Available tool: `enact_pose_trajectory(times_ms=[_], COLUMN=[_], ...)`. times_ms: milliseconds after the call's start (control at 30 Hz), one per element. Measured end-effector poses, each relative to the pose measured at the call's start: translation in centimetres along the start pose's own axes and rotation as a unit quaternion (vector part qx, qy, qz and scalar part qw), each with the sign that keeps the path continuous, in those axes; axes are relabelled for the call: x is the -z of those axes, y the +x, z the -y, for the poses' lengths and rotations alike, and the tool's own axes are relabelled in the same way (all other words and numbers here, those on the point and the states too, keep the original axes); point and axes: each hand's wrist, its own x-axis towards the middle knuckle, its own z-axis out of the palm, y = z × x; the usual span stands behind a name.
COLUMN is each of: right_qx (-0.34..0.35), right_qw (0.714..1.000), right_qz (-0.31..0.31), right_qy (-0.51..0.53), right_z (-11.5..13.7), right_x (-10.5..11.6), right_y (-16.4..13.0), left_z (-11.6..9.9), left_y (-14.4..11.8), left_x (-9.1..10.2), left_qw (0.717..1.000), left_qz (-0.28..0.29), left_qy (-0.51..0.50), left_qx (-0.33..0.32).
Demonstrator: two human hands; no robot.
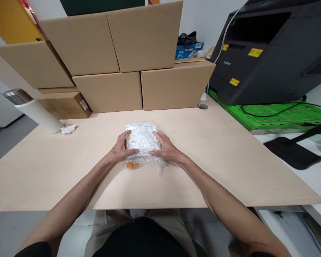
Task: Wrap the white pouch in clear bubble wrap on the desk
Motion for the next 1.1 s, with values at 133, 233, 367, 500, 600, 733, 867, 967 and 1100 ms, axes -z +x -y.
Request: enact_pose_trajectory(times_ms=[133, 233, 367, 500, 600, 733, 867, 967, 1100], right_qx=[-0.013, -0.01, 0.015, 0.026, 0.021, 0.002, 0.006, 0.021, 0.036], right_qw=[0.998, 0.997, 0.997, 0.996, 0.994, 0.994, 0.996, 0.999, 0.999], right_qz=[0.058, 0.078, 0.062, 0.043, 0.037, 0.035, 0.02, -0.012, -0.029], right_qy=[0.02, 0.017, -0.031, -0.077, -0.099, -0.106, -0.085, -0.045, 0.022], right_z=[-0.3, -0.7, -1.3, -1.7, -1.7, -1.4, -1.3, -1.3, -1.5], right_x=[1.3, 1.6, 1.0, 0.3, 0.0, -0.3, -0.5, -0.7, -1.0], right_y=[-0.2, -0.1, 0.2, 0.2, 0.2, 0.3, 0.5, 0.3, -0.2], left_z=[0.1, 0.6, 1.1, 1.1, 0.8, 0.5, 0.5, 0.4, 0.1], left_y=[-0.1, 0.1, 0.4, 0.5, 0.6, 0.6, 0.3, -0.4, -1.5], left_x=[1.5, 2.0, 1.9, 1.8, 1.8, 1.7, 1.5, 1.4, 1.5], left_qw=[0.972, 0.951, 0.939, 0.935, 0.934, 0.935, 0.942, 0.953, 0.97], left_qz=[0.113, 0.154, 0.149, 0.158, 0.17, 0.173, 0.156, 0.132, 0.133], left_qy=[0.207, 0.266, 0.304, 0.311, 0.31, 0.309, 0.297, 0.274, 0.205], left_qx=[0.005, -0.011, -0.057, -0.065, -0.046, -0.034, -0.024, -0.006, -0.015])
